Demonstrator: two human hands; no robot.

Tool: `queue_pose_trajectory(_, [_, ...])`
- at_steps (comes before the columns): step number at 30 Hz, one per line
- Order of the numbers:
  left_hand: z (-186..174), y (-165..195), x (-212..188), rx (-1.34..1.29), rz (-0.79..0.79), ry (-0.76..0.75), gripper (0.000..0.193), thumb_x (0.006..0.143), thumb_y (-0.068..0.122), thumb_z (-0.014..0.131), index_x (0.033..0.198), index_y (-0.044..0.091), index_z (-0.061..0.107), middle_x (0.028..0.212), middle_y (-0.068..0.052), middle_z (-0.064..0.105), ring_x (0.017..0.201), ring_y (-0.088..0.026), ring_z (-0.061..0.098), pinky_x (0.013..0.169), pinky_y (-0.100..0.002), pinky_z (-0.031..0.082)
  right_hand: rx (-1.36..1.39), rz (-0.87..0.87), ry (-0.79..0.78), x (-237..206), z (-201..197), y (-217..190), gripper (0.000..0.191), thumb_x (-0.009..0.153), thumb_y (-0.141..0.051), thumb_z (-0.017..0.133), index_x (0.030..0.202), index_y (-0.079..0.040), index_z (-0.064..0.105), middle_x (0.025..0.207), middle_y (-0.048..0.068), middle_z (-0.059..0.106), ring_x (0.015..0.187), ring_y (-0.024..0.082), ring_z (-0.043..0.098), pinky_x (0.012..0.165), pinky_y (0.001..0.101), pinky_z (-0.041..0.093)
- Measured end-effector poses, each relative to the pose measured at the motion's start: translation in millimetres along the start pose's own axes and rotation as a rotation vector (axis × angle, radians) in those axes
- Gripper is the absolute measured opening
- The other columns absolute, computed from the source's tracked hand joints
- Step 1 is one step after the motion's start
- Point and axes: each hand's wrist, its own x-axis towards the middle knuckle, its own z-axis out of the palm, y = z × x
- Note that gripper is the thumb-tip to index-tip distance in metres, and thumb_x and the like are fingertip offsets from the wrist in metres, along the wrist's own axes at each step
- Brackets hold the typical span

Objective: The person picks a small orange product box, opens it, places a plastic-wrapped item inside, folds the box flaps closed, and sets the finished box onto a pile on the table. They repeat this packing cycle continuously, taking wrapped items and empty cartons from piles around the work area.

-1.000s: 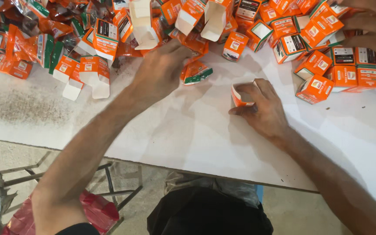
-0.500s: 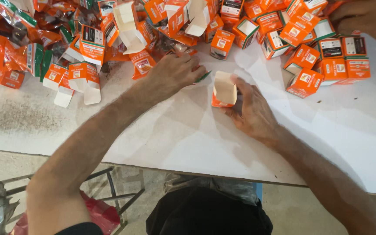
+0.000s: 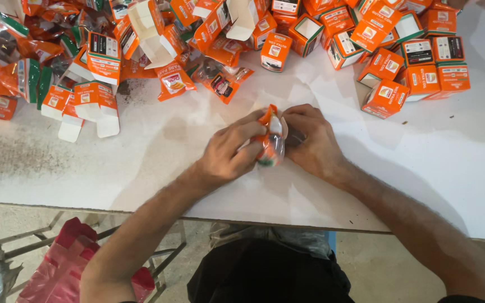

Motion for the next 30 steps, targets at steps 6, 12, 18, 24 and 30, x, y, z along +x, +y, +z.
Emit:
queue_pose_trajectory(6, [-8.4,-11.5,-1.0,0.278,0.035,-0.262,0.043,0.091,0.013,0.079,0.131,0.003,0.068,0.125,-0.011,0.059,0.148,-0.038,0.045,0.123,-0.068,0.033,-0.059,-0.05,0.025,-2.7,1.2,1.8,0.057,0.064,-0.021,0.094,0.114,-0.006,0.071,0.116,0.013,0.07,0.113,0.034,0.063,0.096,0.0445,0.052])
queue_pose_trajectory(12, [9.4,8.6,9.1,0.203,-0.251,-0.094,0.028,0.083,0.017,0.082,0.106,0.009,0.069,0.135,-0.018,0.047,0.143,-0.05,0.034,0.118,-0.07,0.027,-0.082,-0.146,0.022,-1.7,2.1,-0.3,0.057,0.064,-0.018,0.093,0.116,-0.006,0.072,0.115,0.013,0.072,0.115,0.034,0.063,0.098,0.0459,0.051])
queue_pose_trajectory(18, [34.3,13.4,14.6,-0.104,-0.878,0.127,0.045,0.081,0.006,0.075,0.121,-0.003,0.055,0.131,-0.022,0.045,0.098,-0.033,0.055,0.084,-0.044,0.049,-0.1,-0.177,0.059,-3.3,0.7,-1.1,0.06,0.065,-0.019,0.093,0.117,-0.002,0.069,0.116,0.014,0.071,0.117,0.035,0.063,0.099,0.0456,0.051])
queue_pose_trajectory(24, [43.0,-9.2,4.9,-0.576,-1.087,0.085,0.018,0.094,0.005,0.067,0.109,-0.003,0.071,0.087,-0.006,0.071,0.07,-0.009,0.061,0.059,-0.026,0.051,-0.017,-0.094,0.081,-9.8,5.7,-1.8,0.069,0.074,-0.021,0.092,0.129,0.0,0.056,0.12,0.014,0.07,0.118,0.035,0.061,0.095,0.0452,0.051])
queue_pose_trajectory(30, [30.8,-13.6,-6.0,-1.047,-1.159,0.062,0.026,0.094,0.005,0.063,0.12,0.002,0.065,0.097,-0.003,0.071,0.082,-0.007,0.069,0.072,-0.024,0.06,-0.239,-0.349,0.075,-6.1,3.3,-4.4,0.056,0.075,-0.017,0.089,0.124,-0.004,0.065,0.113,0.012,0.073,0.117,0.033,0.063,0.093,0.0436,0.055])
